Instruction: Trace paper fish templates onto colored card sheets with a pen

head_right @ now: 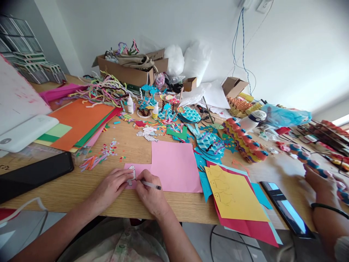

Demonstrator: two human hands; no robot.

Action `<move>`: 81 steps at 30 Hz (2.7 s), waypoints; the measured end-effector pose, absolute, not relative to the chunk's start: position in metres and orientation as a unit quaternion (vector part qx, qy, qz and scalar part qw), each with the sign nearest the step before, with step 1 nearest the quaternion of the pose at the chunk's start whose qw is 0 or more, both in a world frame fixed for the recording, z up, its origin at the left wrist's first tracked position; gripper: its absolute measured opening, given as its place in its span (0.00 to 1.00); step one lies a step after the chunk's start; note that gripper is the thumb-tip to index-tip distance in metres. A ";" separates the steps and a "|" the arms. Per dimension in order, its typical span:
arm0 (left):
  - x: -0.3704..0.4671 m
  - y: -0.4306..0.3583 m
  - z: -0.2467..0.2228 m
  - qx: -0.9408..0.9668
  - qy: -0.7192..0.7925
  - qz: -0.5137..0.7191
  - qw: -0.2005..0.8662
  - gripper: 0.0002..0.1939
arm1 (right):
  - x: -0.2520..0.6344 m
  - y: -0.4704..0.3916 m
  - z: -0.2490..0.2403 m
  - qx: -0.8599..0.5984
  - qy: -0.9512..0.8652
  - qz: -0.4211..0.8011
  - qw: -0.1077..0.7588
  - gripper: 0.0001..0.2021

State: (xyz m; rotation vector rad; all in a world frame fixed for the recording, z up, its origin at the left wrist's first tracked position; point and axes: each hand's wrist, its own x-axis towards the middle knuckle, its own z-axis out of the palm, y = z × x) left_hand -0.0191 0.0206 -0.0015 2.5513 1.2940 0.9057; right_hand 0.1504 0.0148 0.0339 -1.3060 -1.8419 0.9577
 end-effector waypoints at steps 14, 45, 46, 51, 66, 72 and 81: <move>-0.021 0.021 -0.003 0.851 0.427 0.296 0.080 0.15 | 0.148 0.015 0.031 -0.498 -0.728 0.343 0.323 0.05; -0.020 0.021 -0.003 0.846 0.430 0.308 0.065 0.12 | 0.146 0.003 0.037 -0.486 -0.739 0.360 0.297 0.07; -0.020 0.021 -0.003 0.846 0.430 0.308 0.067 0.12 | 0.146 0.002 0.037 -0.487 -0.740 0.357 0.297 0.07; -0.021 0.020 -0.002 0.846 0.431 0.303 0.084 0.13 | 0.146 -0.002 0.037 -0.488 -0.741 0.351 0.300 0.06; -0.020 0.019 -0.001 0.845 0.434 0.301 0.084 0.12 | 0.148 -0.006 0.036 -0.485 -0.732 0.367 0.307 0.06; -0.020 0.019 -0.002 0.842 0.437 0.303 0.088 0.12 | 0.150 -0.004 0.036 -0.493 -0.715 0.375 0.325 0.06; -0.020 0.018 0.002 0.839 0.441 0.299 0.112 0.12 | 0.149 -0.004 0.035 -0.490 -0.730 0.369 0.302 0.06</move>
